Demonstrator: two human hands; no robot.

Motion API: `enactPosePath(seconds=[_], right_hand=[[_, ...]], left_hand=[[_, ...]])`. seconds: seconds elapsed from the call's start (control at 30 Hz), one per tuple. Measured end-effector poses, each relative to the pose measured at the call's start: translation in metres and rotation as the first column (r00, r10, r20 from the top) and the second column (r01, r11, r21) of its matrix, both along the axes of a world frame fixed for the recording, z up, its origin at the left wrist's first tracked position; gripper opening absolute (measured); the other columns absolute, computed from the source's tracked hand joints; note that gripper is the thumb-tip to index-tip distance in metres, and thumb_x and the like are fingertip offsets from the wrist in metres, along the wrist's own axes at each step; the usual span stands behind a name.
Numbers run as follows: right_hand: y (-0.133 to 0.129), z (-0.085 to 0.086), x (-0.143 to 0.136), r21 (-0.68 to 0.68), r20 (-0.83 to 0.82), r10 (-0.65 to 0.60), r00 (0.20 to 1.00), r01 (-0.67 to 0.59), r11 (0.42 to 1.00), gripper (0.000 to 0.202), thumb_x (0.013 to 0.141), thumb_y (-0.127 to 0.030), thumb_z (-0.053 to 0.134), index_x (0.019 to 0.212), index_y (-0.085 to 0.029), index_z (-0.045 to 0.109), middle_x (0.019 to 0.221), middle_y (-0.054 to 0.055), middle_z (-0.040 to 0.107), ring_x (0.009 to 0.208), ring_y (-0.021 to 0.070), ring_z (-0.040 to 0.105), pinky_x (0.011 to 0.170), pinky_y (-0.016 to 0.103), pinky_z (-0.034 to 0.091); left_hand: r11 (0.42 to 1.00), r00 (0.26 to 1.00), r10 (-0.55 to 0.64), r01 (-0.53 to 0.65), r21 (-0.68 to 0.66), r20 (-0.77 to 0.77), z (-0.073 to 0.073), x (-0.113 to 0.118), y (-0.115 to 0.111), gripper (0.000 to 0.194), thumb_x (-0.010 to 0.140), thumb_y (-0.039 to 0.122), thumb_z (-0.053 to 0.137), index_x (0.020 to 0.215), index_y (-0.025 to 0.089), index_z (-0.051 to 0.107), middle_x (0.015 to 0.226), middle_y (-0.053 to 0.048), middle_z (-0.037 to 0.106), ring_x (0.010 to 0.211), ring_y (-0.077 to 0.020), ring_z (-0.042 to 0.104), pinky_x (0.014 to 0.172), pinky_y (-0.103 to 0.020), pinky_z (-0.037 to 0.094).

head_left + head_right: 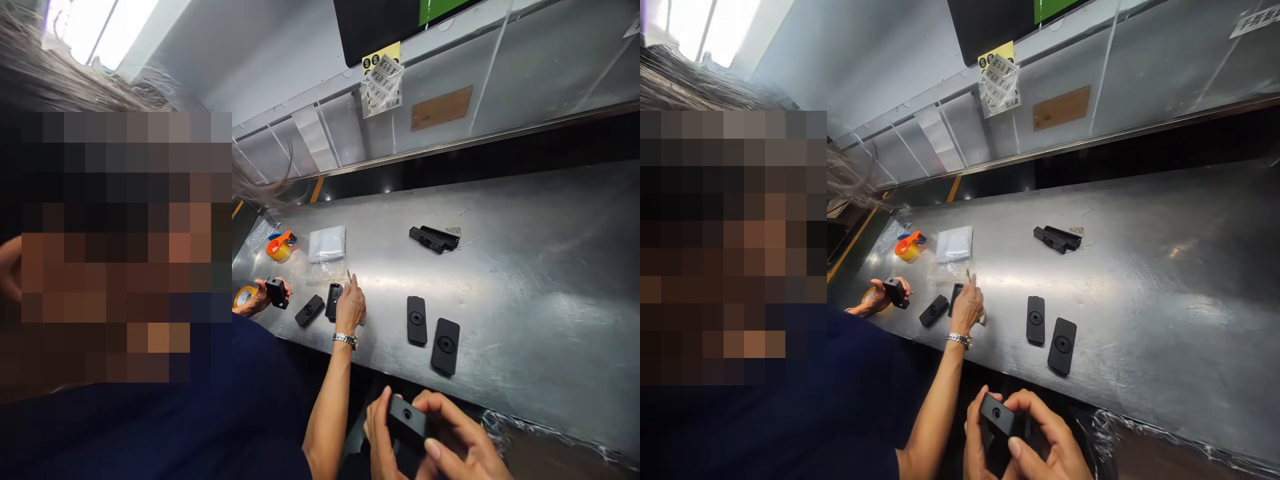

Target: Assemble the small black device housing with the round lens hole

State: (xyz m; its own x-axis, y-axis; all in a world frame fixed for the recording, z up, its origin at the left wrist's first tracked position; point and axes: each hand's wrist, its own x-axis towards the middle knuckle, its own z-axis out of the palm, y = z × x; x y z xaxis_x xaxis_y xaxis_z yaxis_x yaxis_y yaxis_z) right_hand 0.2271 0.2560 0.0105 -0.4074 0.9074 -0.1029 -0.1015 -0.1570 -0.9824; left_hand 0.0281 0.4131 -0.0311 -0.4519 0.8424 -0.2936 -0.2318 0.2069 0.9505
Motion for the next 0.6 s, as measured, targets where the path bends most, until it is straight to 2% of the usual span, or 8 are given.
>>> enactPosePath(seconds=[0.07,0.13,0.17,0.23,0.33,0.43,0.5,0.6], right_hand=[[-0.002,0.002,-0.001,-0.094,-0.051,0.046,0.998,-0.050,0.994,0.030,0.082,-0.046,0.051,0.099,-0.023,0.059,0.092,0.005,0.062,0.088,0.0220,0.060,0.078,0.032,0.051],[-0.001,0.007,-0.003,-0.188,-0.081,0.063,0.995,-0.078,0.979,0.031,0.083,-0.049,0.047,0.091,-0.022,0.058,0.085,0.003,0.057,0.083,0.0196,0.055,0.075,0.030,0.048],[0.001,0.012,-0.005,-0.235,-0.090,0.052,0.995,-0.072,0.969,0.031,0.083,-0.050,0.046,0.086,-0.021,0.057,0.081,0.002,0.054,0.078,0.0179,0.052,0.072,0.029,0.046],[0.005,0.021,-0.008,-0.328,-0.105,0.006,0.994,-0.040,0.944,0.031,0.082,-0.050,0.048,0.075,-0.020,0.054,0.072,-0.001,0.048,0.071,0.0151,0.044,0.066,0.026,0.041],[0.010,0.031,-0.013,-0.435,-0.115,-0.062,0.991,0.006,0.900,0.031,0.078,-0.047,0.053,0.066,-0.019,0.047,0.065,-0.003,0.039,0.065,0.0131,0.034,0.060,0.025,0.034],[0.014,0.034,-0.016,-0.481,-0.100,-0.051,0.994,-0.003,0.877,0.026,0.075,-0.039,0.052,0.061,-0.021,0.040,0.061,-0.004,0.033,0.063,0.0125,0.027,0.058,0.025,0.030],[0.016,0.033,-0.016,-0.487,-0.090,-0.027,0.996,-0.020,0.873,0.021,0.073,-0.033,0.049,0.060,-0.021,0.038,0.061,-0.004,0.032,0.063,0.0126,0.026,0.057,0.025,0.028],[0.018,0.033,-0.015,-0.483,-0.099,-0.003,0.995,-0.046,0.874,0.016,0.070,-0.028,0.047,0.059,-0.021,0.038,0.060,-0.005,0.031,0.062,0.0126,0.025,0.058,0.025,0.026]], left_hand=[[0.999,0.998,0.001,0.002,0.046,-0.055,0.026,-0.028,-0.004,0.046,0.060,0.045,0.077,0.098,0.022,0.066,0.095,-0.013,0.062,0.121,-0.0325,0.047,0.092,-0.042,0.047],[0.994,0.987,0.004,0.013,0.106,-0.158,0.052,-0.042,-0.018,0.038,0.064,0.048,0.073,0.092,0.023,0.068,0.095,-0.014,0.062,0.125,-0.0323,0.042,0.095,-0.043,0.044],[0.990,0.970,0.007,0.028,0.141,-0.241,0.063,-0.041,-0.031,0.035,0.068,0.050,0.068,0.091,0.023,0.068,0.095,-0.014,0.062,0.125,-0.0326,0.041,0.094,-0.044,0.044],[0.979,0.904,0.009,0.081,0.190,-0.428,0.075,-0.019,-0.071,0.035,0.074,0.053,0.060,0.092,0.024,0.069,0.092,-0.014,0.063,0.117,-0.0347,0.047,0.088,-0.048,0.046],[0.975,0.879,-0.015,0.119,0.189,-0.477,0.066,0.038,-0.150,0.036,0.063,0.037,0.076,0.097,0.027,0.070,0.088,-0.012,0.066,0.092,-0.0323,0.058,0.076,-0.043,0.049],[0.969,0.779,0.036,0.126,0.212,-0.626,0.040,0.077,-0.205,0.047,0.072,0.025,0.068,0.117,0.030,0.060,0.101,-0.010,0.065,0.093,-0.0279,0.057,0.081,-0.040,0.048],[0.958,0.712,0.024,0.184,0.220,-0.702,0.025,0.082,-0.217,0.049,0.074,0.020,0.063,0.122,0.029,0.057,0.105,-0.011,0.063,0.096,-0.0271,0.057,0.083,-0.038,0.048],[0.956,0.697,0.017,0.199,0.216,-0.717,0.016,0.077,-0.214,0.048,0.075,0.019,0.061,0.122,0.026,0.056,0.105,-0.011,0.062,0.096,-0.0263,0.057,0.082,-0.037,0.049]])
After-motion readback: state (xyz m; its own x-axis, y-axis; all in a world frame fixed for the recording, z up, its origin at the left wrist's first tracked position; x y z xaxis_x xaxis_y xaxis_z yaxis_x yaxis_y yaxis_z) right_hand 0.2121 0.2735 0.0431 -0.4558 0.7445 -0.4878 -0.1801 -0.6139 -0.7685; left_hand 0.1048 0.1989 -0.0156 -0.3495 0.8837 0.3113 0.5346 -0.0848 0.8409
